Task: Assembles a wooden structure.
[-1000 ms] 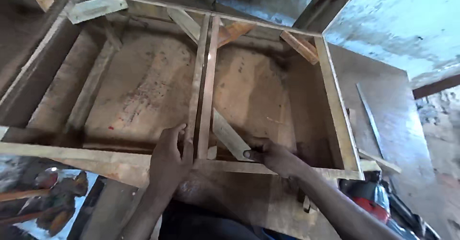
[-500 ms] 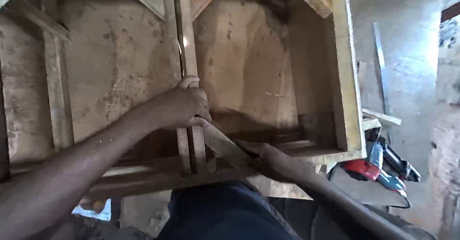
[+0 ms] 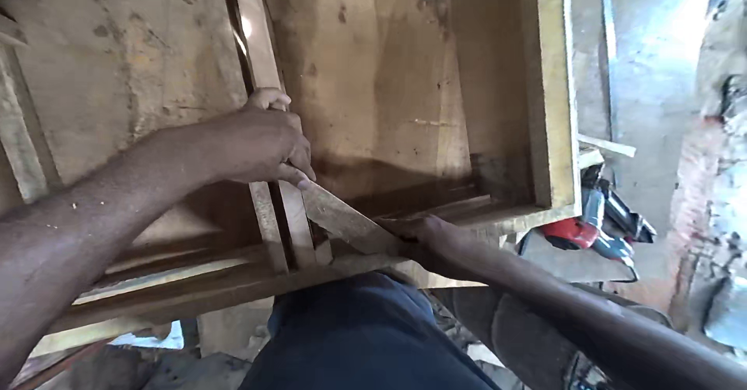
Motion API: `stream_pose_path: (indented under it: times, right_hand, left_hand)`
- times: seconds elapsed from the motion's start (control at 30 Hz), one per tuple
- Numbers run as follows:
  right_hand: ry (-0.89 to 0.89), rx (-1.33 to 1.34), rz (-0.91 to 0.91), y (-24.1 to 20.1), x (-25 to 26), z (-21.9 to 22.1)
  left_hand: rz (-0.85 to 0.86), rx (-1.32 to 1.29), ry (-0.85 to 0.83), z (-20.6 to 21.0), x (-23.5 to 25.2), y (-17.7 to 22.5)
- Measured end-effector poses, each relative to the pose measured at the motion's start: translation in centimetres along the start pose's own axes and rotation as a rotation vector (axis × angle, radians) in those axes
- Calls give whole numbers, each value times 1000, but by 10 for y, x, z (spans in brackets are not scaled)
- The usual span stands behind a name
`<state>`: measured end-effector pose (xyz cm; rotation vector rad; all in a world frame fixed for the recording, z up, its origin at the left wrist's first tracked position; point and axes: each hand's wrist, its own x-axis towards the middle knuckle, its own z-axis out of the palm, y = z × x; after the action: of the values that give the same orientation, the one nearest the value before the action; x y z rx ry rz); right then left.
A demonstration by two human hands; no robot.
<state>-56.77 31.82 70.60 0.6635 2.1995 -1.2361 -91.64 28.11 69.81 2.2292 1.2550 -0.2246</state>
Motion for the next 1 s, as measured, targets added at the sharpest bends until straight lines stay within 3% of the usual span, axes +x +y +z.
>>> stream_pose_path:
  times: [0.33, 0.77, 1.0]
  right_hand:
    - [175, 49, -100, 13, -2, 18]
    - [85, 299, -69, 16, 3, 8]
    - [94, 322, 11, 1, -2, 3]
  left_hand:
    - [52, 17, 61, 5, -3, -3]
    - [73, 13, 112, 16, -4, -5]
    - [-55, 84, -77, -8, 5, 12]
